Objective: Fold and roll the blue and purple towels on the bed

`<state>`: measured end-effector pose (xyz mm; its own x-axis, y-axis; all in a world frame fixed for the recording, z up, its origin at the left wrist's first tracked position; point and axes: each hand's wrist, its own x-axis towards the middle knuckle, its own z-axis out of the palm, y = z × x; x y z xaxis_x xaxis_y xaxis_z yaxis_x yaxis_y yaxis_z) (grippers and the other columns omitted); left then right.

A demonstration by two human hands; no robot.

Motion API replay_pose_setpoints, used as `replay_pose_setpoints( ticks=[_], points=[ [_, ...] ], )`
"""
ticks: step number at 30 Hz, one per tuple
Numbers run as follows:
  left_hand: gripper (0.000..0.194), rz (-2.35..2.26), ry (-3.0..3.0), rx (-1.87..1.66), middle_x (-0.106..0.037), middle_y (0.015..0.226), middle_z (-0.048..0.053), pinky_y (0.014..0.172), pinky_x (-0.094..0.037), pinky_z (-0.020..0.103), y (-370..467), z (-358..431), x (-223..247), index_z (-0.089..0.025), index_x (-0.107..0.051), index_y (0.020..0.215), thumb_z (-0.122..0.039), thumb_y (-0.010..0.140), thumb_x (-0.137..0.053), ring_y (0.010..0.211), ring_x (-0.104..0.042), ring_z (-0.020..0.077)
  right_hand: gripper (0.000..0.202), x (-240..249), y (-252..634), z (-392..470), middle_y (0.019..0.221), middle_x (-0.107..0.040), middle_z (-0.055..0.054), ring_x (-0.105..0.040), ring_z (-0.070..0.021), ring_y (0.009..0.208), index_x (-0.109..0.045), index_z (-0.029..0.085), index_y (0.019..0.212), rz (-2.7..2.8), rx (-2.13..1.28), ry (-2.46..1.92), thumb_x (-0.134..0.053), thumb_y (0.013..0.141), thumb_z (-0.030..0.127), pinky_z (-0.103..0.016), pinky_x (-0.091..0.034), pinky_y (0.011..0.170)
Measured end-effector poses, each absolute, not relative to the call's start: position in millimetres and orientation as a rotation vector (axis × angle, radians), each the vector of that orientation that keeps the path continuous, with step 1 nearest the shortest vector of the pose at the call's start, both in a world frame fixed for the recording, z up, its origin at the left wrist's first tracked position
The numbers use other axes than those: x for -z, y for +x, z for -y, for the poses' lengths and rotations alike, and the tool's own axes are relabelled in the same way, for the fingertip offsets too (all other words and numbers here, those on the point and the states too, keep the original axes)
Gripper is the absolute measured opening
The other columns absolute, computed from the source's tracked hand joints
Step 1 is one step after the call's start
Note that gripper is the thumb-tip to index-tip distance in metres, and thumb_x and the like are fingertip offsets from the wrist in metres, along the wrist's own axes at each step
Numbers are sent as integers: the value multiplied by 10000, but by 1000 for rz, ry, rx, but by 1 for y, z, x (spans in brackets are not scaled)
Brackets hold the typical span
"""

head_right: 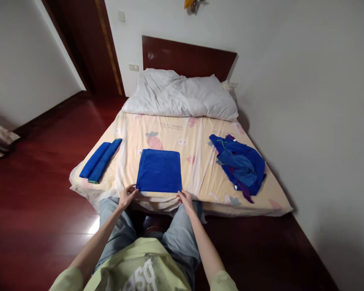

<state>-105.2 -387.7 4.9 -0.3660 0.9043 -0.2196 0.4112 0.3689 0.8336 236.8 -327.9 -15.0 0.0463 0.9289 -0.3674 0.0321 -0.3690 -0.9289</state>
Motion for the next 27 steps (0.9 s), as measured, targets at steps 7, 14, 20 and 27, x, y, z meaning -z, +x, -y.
replay_pose_setpoints(
  ticks=[7,14,20,27],
  points=[
    [281,-1977,1105,-829,-786,959,76,979,-580,376,-114,373,-2,-224,-689,928,-474,827,-610,1003,-759,276,649,18,242,319,654,-699,-6,-551,-130,491,-738,165,856,884,-1424,-1450,-895,519,697,-276,-452,515],
    [230,-1948,1157,-850,-760,928,55,953,-571,367,-113,389,-3,-254,-652,876,-466,875,-562,993,-743,284,540,24,251,318,644,-696,-11,-555,-104,490,-686,170,747,838,-1447,-1448,-871,559,641,-233,-443,505],
    [263,-1925,1184,-724,-785,976,74,992,-568,401,-122,371,-17,-232,-681,953,-456,853,-588,1032,-748,300,537,22,253,319,635,-698,-16,-542,-108,447,-683,176,735,850,-1487,-1480,-846,549,653,-245,-403,482],
    [415,-1900,1106,-691,-791,877,107,770,-602,326,-137,265,-34,-161,-720,1027,-529,836,-719,867,-778,271,633,27,252,321,638,-705,-11,-618,-190,461,-688,208,832,934,-1472,-1518,-848,551,753,-274,-363,453]
  ],
)
